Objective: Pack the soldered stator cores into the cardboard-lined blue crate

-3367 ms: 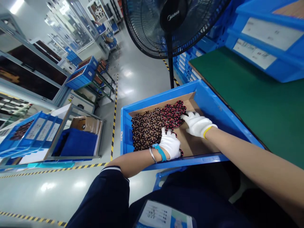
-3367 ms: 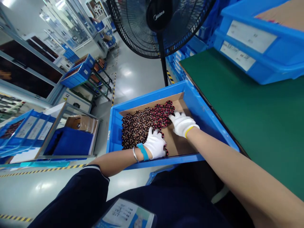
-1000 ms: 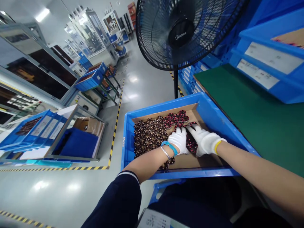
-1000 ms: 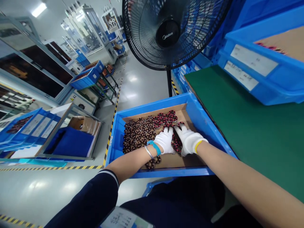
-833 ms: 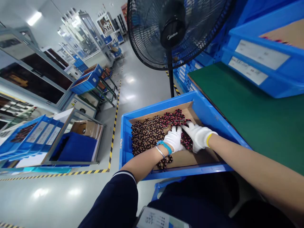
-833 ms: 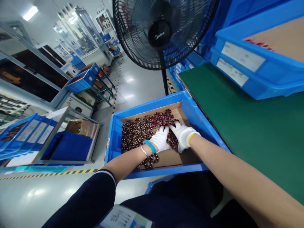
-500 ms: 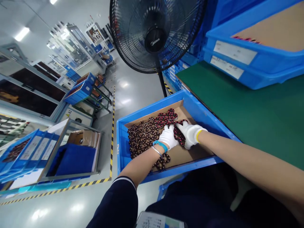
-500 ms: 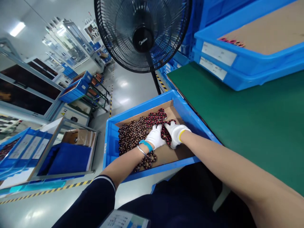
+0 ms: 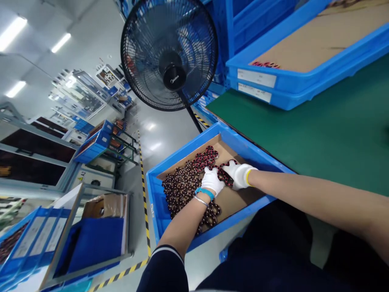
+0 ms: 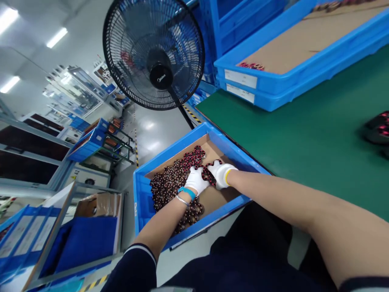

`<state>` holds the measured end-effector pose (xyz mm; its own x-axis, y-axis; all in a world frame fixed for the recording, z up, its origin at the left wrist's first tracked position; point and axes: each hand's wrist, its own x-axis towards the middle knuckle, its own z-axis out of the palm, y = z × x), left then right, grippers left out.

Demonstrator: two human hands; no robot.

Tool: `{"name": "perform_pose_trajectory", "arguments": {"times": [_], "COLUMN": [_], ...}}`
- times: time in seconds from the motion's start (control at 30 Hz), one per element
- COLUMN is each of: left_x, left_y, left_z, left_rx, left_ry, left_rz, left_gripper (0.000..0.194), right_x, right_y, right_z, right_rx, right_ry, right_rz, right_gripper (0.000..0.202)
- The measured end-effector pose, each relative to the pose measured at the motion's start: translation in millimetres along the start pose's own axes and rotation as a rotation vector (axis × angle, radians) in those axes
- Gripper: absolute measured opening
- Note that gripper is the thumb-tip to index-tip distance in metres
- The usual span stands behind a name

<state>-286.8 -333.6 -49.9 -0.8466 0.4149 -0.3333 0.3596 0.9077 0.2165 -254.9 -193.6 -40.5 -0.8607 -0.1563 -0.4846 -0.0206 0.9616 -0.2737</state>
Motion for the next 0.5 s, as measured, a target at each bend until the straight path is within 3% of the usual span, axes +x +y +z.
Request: {"name": "perform_pose_trajectory", "arguments": {"times": [0.1,0.23,0.33,0.43,0.5], "left_x": [1,-10,-21,-30,-37], "left_y": [3,9,19,41,68], "left_z": [-6.1,-23.3,-47.0,-71.5,-79.5], "left_rx": [0.026,0.055,0.064,0.055,0.060], "left_ry": [0.031,0.095,0.197,0.276,0.297], "left_rz": [0.030,0.124,0.182,0.234,0.294], "left_gripper": [0.049,0.024,0.030,0.037,0.041], "right_x": [-4,-22,-47,-86,-121], "right_y": [-1,-9,-11,-2,10], "right_z": [-8,-26,-46,-61,-62], "right_rx": [-0.012,-0.010,0.009,0.028,0.052], "right_ry": [0.004,0.034,0.129,0.258,0.332], "right_rz": [-0.009,-0.015,-0.017,0.043,0.127], "right_gripper": [0.093,0.092,0.089,0.084,0.079]}}
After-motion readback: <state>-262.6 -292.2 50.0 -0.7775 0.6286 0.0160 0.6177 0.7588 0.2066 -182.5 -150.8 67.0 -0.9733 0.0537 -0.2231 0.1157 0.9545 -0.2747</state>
